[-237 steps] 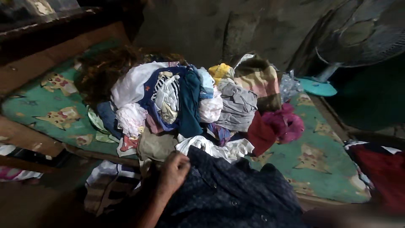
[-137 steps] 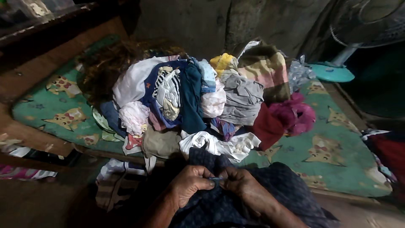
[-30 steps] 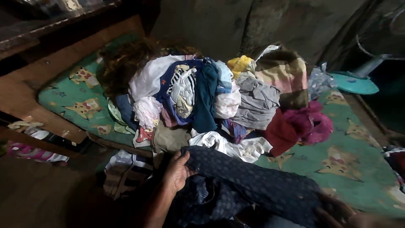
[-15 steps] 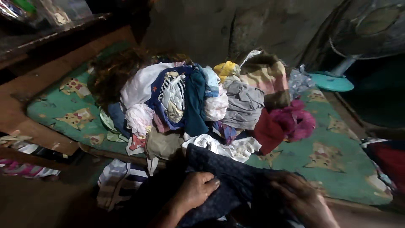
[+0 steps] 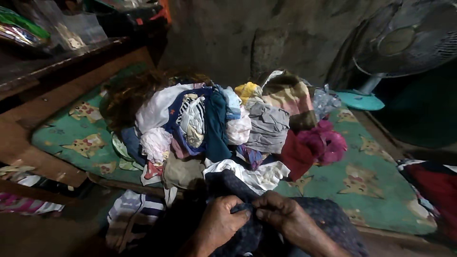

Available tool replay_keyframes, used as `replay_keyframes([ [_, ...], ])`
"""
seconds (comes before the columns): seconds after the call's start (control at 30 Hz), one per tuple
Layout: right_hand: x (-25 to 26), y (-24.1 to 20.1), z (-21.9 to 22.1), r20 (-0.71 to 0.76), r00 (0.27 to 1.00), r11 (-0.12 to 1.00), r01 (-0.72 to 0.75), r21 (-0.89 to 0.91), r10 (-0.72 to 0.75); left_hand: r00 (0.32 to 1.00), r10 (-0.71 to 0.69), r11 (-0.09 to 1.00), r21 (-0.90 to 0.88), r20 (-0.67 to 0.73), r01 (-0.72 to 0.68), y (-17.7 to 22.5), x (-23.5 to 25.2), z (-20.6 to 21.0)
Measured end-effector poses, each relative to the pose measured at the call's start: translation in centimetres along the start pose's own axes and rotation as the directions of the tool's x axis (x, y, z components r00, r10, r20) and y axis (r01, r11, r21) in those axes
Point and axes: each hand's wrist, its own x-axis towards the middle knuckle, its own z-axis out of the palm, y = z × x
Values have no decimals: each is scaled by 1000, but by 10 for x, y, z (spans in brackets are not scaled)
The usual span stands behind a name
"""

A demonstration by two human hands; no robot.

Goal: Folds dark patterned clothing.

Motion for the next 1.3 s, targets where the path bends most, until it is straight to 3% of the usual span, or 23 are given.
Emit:
replay_keyframes([
  [0.17, 2, -6, 7, 8, 999, 993, 49, -105, -48, 1000, -7, 1000, 16, 24, 7, 4, 3, 5],
  [0.23, 1, -3, 13, -43, 978, 940, 182, -287, -203, 997, -58, 995, 79, 44, 54, 9, 3, 2],
  [0.3, 4, 6, 26, -119, 873, 771, 345, -535, -473, 992, -119, 988, 106, 52, 113, 13, 4, 0],
  [0.37, 9, 12, 34, -135, 731, 555, 371, -745, -669, 989, -147, 987, 67, 35, 145, 14, 5, 0],
  [0.43, 11, 14, 36, -112, 648, 412, 333, -848, -754, 989, -149, 989, 20, 6, 149, 14, 6, 2],
  [0.5, 9, 16, 37, -102, 624, 375, 325, -868, -775, 990, -137, 991, -7, -16, 137, 11, 6, 4],
  [0.6, 3, 18, 39, -111, 677, 472, 376, -797, -727, 990, -140, 990, 12, 6, 140, 10, 4, 4],
  [0.67, -2, 19, 36, -131, 778, 655, 410, -635, -614, 990, -139, 990, 7, 18, 139, 7, 3, 5],
  [0.77, -8, 13, 30, -116, 917, 878, 319, -357, -381, 989, -134, 991, 21, 68, 133, 4, -1, 5],
  [0.9, -10, 9, 35, -154, 915, 863, 282, -420, -373, 994, -14, 980, 199, 108, -8, 6, -6, 6],
  [1.03, -8, 9, 36, -152, 902, 828, 290, -479, -404, 991, 106, 967, 226, 77, -121, -1, -10, 11],
  [1.2, -4, 24, 34, -95, 895, 743, 298, -599, -436, 990, 136, 991, 1, -38, -136, -7, -12, -4],
  [1.3, -8, 31, 20, -66, 974, 818, 143, -557, -216, 978, 113, 970, -195, -175, -147, -12, -10, -19],
])
